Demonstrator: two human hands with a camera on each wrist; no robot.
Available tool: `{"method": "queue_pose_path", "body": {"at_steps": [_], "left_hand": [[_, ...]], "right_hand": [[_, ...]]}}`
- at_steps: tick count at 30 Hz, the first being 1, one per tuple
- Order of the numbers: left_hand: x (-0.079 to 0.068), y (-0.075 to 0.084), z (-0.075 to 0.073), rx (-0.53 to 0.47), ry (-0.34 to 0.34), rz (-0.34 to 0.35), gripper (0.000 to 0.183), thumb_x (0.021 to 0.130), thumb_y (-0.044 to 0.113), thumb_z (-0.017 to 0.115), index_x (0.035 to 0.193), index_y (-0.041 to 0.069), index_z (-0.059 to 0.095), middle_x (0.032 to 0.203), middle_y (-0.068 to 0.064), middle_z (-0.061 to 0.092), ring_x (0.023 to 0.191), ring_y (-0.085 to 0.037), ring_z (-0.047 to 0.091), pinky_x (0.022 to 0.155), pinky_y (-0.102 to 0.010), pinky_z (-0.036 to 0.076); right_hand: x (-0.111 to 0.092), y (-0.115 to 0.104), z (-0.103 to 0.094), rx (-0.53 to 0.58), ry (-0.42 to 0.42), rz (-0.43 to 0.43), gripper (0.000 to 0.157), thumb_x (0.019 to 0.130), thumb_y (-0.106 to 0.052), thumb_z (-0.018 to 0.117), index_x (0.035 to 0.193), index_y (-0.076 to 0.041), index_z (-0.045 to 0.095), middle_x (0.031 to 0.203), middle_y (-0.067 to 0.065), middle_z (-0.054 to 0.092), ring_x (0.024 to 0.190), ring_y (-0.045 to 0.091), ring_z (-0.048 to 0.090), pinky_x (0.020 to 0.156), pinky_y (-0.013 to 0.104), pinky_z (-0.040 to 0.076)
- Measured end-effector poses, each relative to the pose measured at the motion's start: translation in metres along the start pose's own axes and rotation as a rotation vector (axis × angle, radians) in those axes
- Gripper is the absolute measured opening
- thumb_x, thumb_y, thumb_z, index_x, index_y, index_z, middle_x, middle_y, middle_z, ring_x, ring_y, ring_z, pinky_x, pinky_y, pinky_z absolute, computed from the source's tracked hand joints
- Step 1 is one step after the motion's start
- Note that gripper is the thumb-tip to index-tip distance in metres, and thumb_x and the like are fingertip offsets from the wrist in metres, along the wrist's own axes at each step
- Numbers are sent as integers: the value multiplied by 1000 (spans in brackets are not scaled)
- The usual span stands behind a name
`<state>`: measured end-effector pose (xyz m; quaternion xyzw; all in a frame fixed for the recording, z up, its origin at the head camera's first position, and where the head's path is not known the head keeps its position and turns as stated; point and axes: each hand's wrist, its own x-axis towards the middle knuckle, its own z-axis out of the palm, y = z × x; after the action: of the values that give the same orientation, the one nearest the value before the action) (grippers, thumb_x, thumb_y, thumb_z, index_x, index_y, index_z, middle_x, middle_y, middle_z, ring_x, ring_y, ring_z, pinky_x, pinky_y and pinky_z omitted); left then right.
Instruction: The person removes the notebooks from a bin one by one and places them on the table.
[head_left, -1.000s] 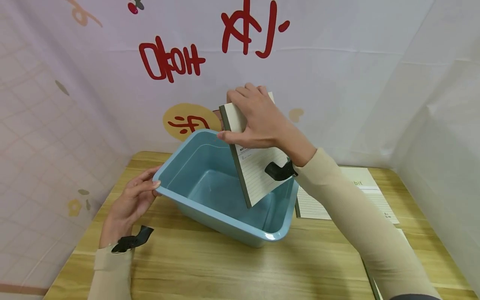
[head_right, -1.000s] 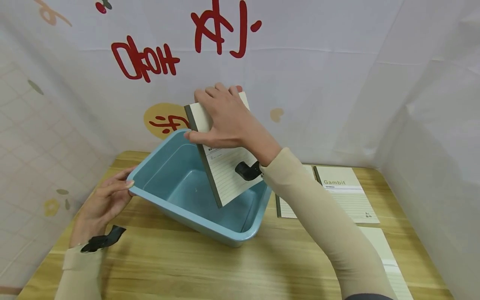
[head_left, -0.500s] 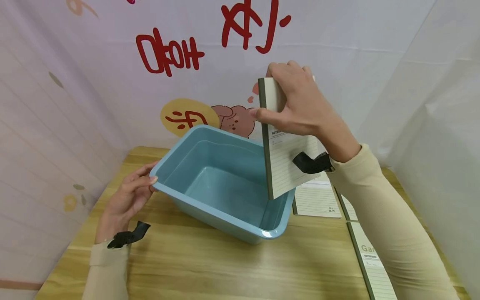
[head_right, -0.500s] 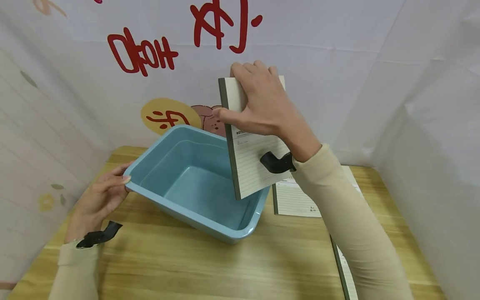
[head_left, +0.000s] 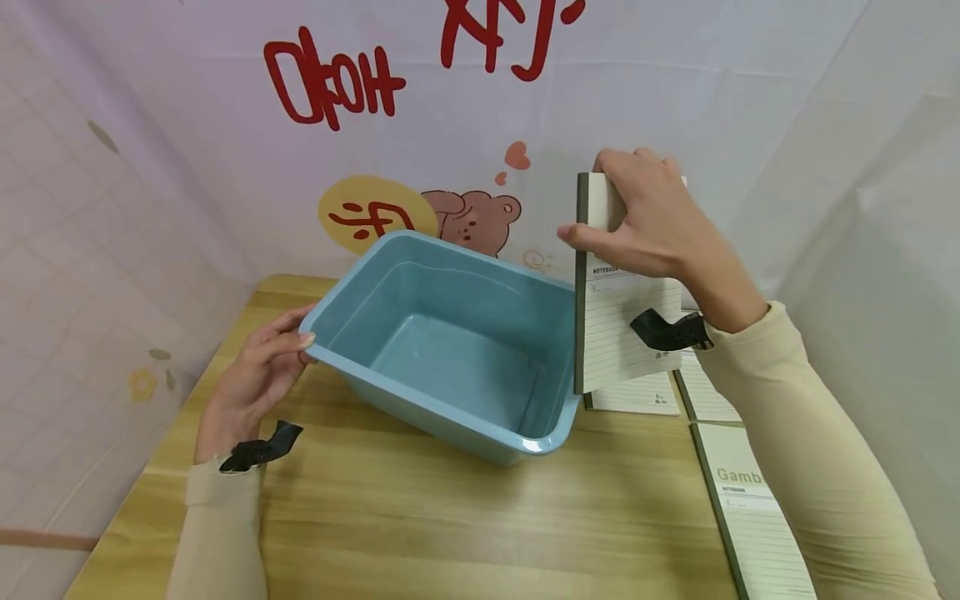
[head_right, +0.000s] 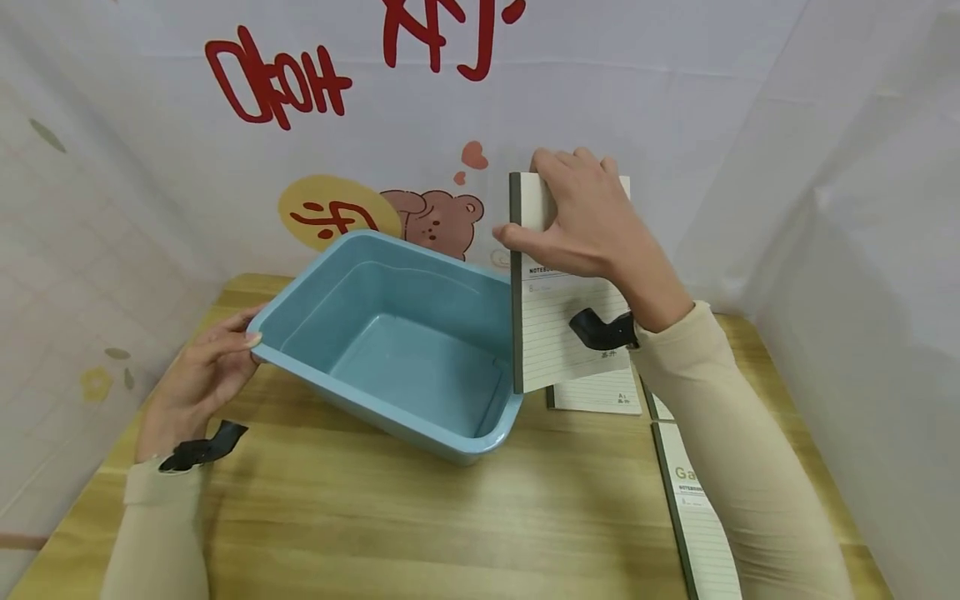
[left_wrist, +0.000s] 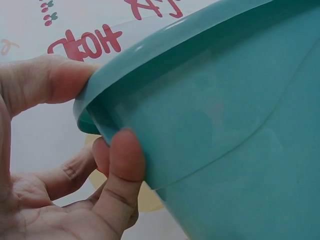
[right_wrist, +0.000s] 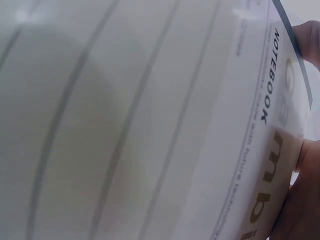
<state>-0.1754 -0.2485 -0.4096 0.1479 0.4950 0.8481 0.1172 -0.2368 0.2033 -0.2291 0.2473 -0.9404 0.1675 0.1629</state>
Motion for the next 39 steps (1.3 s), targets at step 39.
{"method": "queue_pose_path", "body": {"at_steps": [39], "left_hand": [[3,2,-2,-35,27,-14,36,104,-7,42,135,1,59,123,-8,60,93,-13,66,80,-20,55]], "right_hand": [[-147,74,117,-170,-305,191,53,83,-56,73,96,-7,58,77,5,58,83,32,57,70,42,33]]}}
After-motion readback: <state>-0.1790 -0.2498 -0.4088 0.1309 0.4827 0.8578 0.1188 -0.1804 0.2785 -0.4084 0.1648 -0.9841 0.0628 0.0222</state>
